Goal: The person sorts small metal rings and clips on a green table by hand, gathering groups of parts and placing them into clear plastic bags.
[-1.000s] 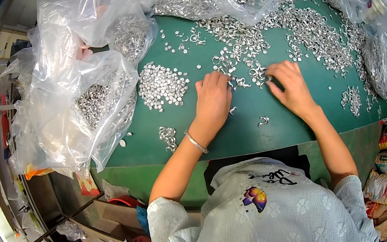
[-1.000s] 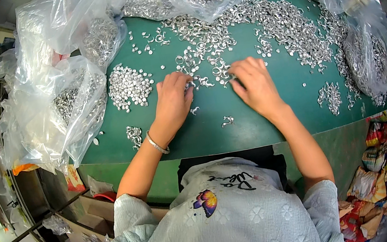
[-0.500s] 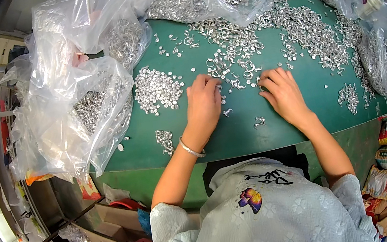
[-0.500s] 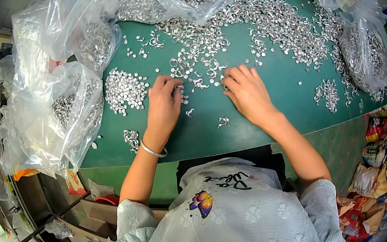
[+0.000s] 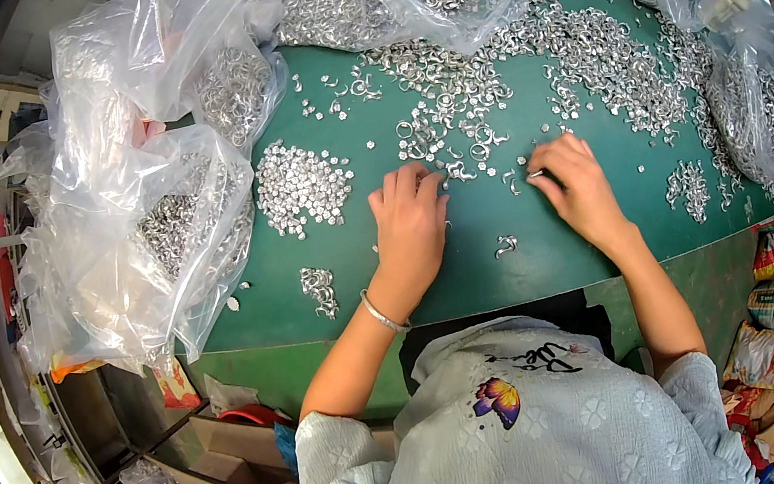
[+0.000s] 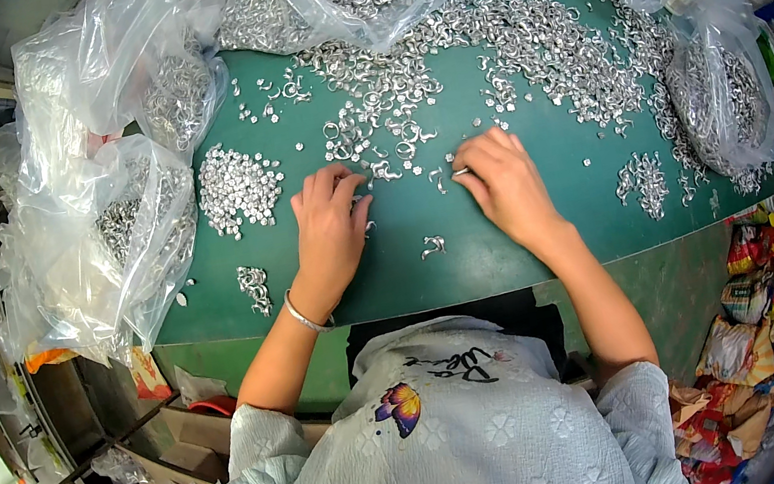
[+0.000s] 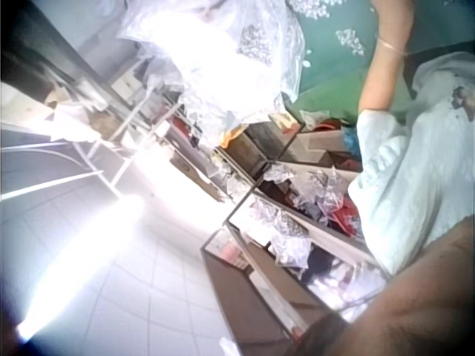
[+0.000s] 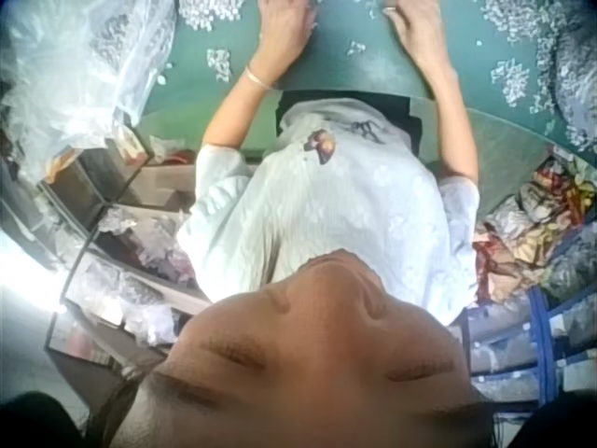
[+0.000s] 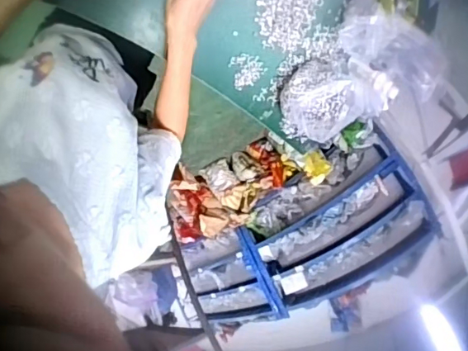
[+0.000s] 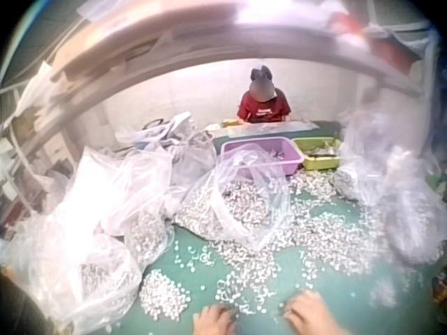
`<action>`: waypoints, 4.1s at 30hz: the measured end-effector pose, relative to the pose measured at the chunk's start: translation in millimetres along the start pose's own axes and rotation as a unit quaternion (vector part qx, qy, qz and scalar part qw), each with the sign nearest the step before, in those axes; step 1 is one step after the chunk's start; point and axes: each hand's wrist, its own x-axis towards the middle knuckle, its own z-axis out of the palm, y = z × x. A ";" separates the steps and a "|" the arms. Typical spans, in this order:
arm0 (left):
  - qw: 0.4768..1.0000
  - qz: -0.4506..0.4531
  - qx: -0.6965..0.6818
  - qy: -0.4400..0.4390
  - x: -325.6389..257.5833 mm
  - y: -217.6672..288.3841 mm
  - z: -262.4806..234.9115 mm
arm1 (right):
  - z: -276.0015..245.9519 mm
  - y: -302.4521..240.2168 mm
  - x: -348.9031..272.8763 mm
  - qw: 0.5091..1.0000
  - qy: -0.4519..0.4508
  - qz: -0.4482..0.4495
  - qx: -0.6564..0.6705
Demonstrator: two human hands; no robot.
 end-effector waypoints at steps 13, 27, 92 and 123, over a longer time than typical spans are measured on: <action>1.000 -0.013 -0.004 0.006 7.3 3.6 9.9 | 11.1 8.6 42.1 0.996 -0.050 0.005 -0.070; 0.981 -0.070 -0.183 -0.015 26.4 1.2 13.0 | -12.3 4.0 20.0 0.804 -0.057 0.378 0.455; 0.599 -0.354 -0.718 0.027 30.8 -45.3 -19.0 | 74.2 -34.8 88.5 0.998 -0.049 0.041 0.002; 0.721 -0.093 -0.659 0.196 12.8 49.1 -18.8 | -42.8 -2.4 -20.9 0.358 0.210 0.355 0.838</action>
